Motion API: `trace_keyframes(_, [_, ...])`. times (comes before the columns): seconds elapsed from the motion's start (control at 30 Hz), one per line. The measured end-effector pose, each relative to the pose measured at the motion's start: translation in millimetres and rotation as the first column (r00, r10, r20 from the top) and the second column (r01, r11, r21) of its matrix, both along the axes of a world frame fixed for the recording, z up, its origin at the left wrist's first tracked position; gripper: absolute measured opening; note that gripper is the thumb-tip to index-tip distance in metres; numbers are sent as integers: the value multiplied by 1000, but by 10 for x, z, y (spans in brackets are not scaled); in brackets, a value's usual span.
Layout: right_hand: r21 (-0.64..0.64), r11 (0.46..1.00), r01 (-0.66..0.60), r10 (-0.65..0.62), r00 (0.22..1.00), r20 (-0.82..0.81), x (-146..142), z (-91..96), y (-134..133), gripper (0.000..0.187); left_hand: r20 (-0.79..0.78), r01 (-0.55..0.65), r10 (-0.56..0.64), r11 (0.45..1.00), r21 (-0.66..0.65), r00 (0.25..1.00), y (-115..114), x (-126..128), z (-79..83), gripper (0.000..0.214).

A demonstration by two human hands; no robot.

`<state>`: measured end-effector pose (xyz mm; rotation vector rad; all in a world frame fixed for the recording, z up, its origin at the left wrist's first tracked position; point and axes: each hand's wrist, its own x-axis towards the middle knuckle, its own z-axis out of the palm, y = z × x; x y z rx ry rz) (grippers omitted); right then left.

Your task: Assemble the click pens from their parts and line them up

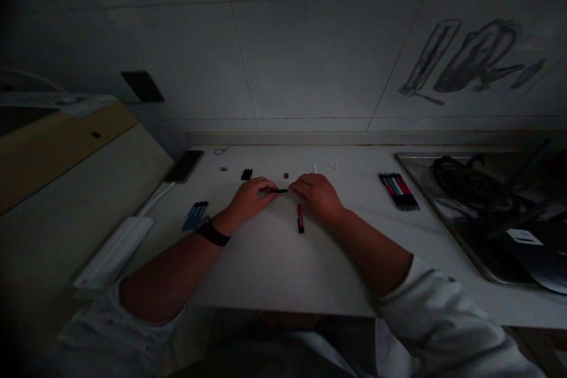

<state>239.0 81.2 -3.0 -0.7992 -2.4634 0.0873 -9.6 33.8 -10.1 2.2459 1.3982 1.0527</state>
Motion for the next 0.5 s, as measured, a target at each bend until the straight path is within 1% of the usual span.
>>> trace_keyframes(0.17, [-14,1000,-16,16,1000,-5,-36,-4,-46,30,16,8,-7,1000,-16,1000,-11,30,15,5])
trace_keyframes(0.27, [25,1000,12,-11,999,-35,1,46,-38,35,64,-46,47,999,-9,997,6,-7,2,6])
trace_keyframes(0.33, [54,996,70,-67,996,-65,51,78,-6,35,93,-105,104,995,0,990,27,-46,-15,7])
trace_keyframes(0.4, [74,990,123,-116,989,-89,101,92,39,31,107,-140,138,990,9,985,45,-79,-32,7])
trace_keyframes(0.5, [99,984,149,-137,984,-117,141,76,94,21,99,-131,128,991,22,987,57,-95,-47,8])
